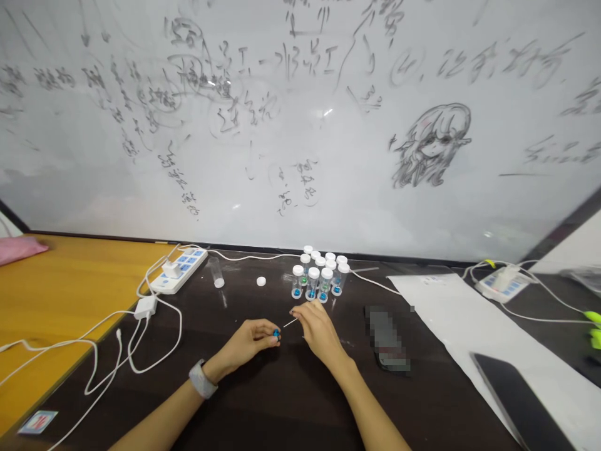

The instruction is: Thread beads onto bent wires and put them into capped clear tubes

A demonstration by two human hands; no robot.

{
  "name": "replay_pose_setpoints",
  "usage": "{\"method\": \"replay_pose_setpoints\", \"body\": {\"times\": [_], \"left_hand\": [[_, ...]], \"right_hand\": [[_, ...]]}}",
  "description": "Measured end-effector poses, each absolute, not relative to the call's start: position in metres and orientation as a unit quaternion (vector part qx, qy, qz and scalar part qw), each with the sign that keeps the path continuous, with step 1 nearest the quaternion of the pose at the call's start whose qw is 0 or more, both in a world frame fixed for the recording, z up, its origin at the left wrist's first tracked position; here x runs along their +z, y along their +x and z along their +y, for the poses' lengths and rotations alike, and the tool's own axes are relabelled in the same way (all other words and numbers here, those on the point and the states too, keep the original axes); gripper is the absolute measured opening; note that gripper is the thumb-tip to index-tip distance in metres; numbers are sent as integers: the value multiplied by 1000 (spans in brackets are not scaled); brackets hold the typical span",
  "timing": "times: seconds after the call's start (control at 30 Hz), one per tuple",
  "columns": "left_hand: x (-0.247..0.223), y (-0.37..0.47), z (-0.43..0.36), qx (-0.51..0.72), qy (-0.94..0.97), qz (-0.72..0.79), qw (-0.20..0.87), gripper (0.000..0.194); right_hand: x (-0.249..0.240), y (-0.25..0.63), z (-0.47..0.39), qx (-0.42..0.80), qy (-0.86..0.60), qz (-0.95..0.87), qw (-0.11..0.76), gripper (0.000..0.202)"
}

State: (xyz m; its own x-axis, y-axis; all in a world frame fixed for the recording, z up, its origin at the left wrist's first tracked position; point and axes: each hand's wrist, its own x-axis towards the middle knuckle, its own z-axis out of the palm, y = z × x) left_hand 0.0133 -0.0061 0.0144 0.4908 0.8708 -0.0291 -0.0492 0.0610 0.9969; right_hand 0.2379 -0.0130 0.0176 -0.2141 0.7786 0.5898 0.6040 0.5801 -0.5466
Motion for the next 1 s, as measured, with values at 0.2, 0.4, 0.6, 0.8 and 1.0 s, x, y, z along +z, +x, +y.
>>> {"method": "replay_pose_setpoints", "body": {"times": [0.2,0.4,0.6,0.8,1.0], "left_hand": [[16,13,-7,333,603,350,635,36],[10,11,-6,322,615,347,631,39],[9,11,-7,315,608,359,634,41],[12,13,-9,320,586,337,664,38],[14,13,-10,325,569,327,681,38]], "right_hand": [[15,229,-18,22,-408,-809,422,26],[13,227,-18,-18,-394,-827,400,25],[8,228,-16,-29,-394,-834,384,26],[9,233,-17,-31,-373,-850,371,30],[12,236,-19,-54,-348,-860,369,30]]}}
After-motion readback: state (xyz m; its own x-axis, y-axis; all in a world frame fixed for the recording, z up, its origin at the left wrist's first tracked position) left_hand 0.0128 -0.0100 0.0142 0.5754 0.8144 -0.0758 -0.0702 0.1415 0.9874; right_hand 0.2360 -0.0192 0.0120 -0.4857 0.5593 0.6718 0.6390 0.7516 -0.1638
